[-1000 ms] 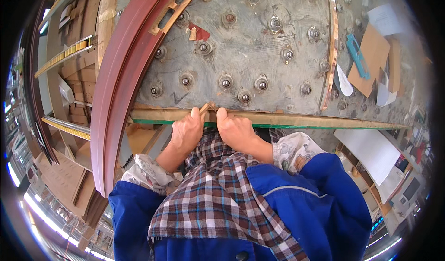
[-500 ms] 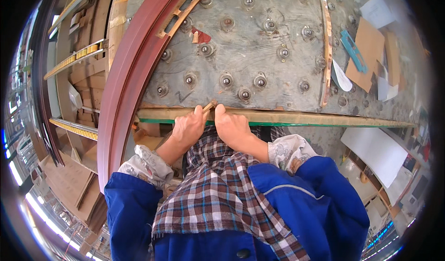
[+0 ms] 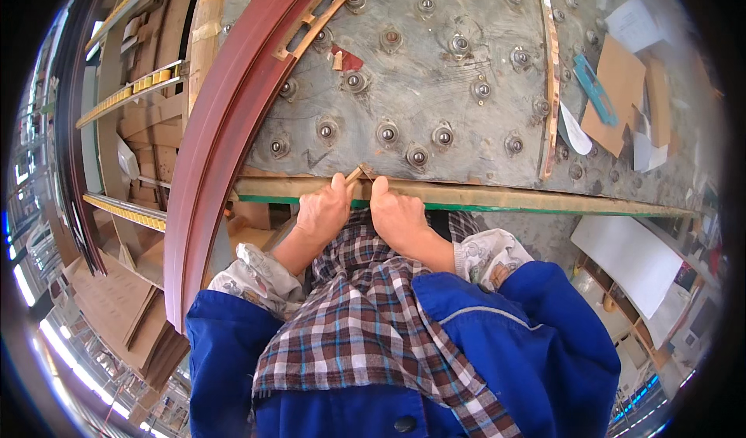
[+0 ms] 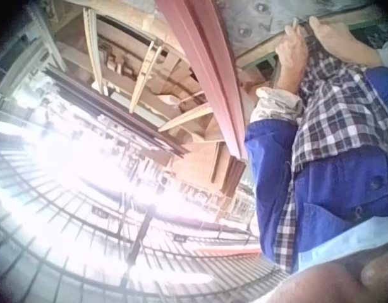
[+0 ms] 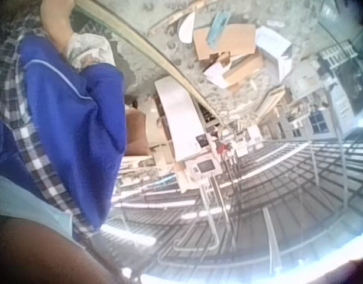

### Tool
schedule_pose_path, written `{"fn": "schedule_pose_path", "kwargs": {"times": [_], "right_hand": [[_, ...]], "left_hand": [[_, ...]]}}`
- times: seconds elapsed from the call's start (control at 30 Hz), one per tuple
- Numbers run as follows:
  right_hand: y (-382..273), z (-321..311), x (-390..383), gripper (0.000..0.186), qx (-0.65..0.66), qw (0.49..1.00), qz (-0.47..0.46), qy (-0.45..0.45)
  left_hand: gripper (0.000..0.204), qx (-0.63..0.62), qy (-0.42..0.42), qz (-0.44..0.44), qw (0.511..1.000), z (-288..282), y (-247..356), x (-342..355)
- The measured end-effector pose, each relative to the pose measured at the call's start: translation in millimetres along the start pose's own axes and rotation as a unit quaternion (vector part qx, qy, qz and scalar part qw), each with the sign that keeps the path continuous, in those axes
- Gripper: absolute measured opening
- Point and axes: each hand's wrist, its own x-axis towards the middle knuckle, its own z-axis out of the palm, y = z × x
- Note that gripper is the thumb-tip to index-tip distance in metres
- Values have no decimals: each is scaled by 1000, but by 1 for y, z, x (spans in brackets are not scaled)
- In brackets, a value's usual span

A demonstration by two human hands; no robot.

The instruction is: The person uses a small metal scraper to smooth the edges of small wooden pieces, then fits each piece into a slot on a long reddish-brown curved wooden frame. The person repeats this process for multiple pieces, checking fit and adjusting as needed.

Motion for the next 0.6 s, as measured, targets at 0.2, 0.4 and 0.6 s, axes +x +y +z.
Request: {"fn": "schedule_pose_path", "kwargs": {"times": [0.2,0.4,0.6], "right_hand": [[4,6,3,8,-42,998,-25,46],[12,2,2,10,7,998,-31,50],[7,-64,-8,9,121,972,-104,171]], "left_hand": [[24,19,40,-12,999,5,4,-2],[25,-39,40,-33,998,-1,6,-4],[30,-468,-60,-65,879,-64,13,-8]]}}
